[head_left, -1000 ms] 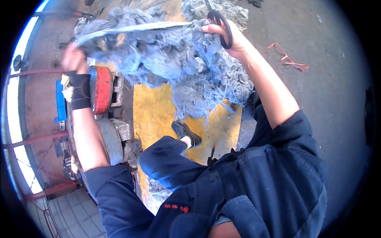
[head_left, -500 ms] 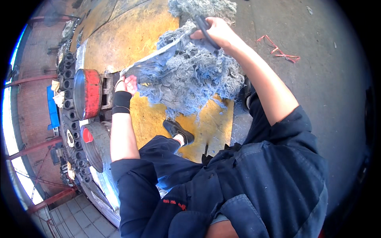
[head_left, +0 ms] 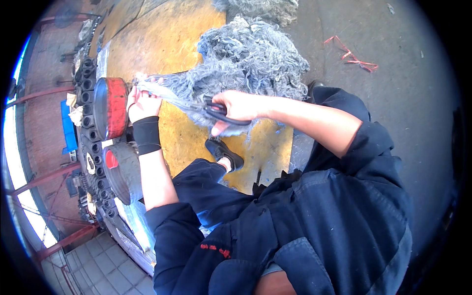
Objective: The person cuts and pulls apart chunks of gray fibrous material from a large pile using a pair of scissors.
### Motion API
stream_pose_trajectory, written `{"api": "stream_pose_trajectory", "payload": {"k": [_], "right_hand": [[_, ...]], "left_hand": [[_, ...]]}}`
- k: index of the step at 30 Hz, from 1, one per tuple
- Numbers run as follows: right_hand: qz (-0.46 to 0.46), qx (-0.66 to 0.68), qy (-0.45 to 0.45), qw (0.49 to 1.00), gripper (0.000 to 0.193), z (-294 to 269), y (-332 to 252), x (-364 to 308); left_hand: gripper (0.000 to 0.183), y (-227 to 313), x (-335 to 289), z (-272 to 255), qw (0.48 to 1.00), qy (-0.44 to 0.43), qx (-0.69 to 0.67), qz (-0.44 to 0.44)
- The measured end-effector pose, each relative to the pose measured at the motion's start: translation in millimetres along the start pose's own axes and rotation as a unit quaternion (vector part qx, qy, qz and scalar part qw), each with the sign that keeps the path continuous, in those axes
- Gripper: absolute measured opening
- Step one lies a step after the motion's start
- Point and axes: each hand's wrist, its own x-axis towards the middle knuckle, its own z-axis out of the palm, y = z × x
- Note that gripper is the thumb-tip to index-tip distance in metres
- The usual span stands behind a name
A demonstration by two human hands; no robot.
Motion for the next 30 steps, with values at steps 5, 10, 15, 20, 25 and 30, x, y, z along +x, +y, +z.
{"api": "stream_pose_trajectory", "payload": {"k": [5,10,15,20,25,30], "right_hand": [[0.026,-0.133,0.013,0.991,0.050,10,9,-2],[0.098,-0.055,0.157,0.981,0.029,-23,12,15],[0.085,0.084,0.256,0.959,0.027,-49,9,31],[0.034,0.103,0.349,0.931,0.028,-60,-6,35],[0.005,0.045,0.411,0.910,0.033,-67,10,61],[-0.131,0.011,0.451,0.883,0.039,-74,-3,70]], "left_hand": [[0.041,47,-9,-32,0.993,-0.107,-0.039,-0.035],[0.047,68,-37,-18,0.995,-0.079,0.042,-0.041],[0.022,83,-67,4,0.969,-0.018,0.245,-0.019],[0.017,114,-122,42,0.939,0.000,0.341,0.046],[0.026,134,-155,74,0.948,-0.003,0.300,0.106],[0.017,132,-181,83,0.926,-0.058,0.351,0.129]]}}
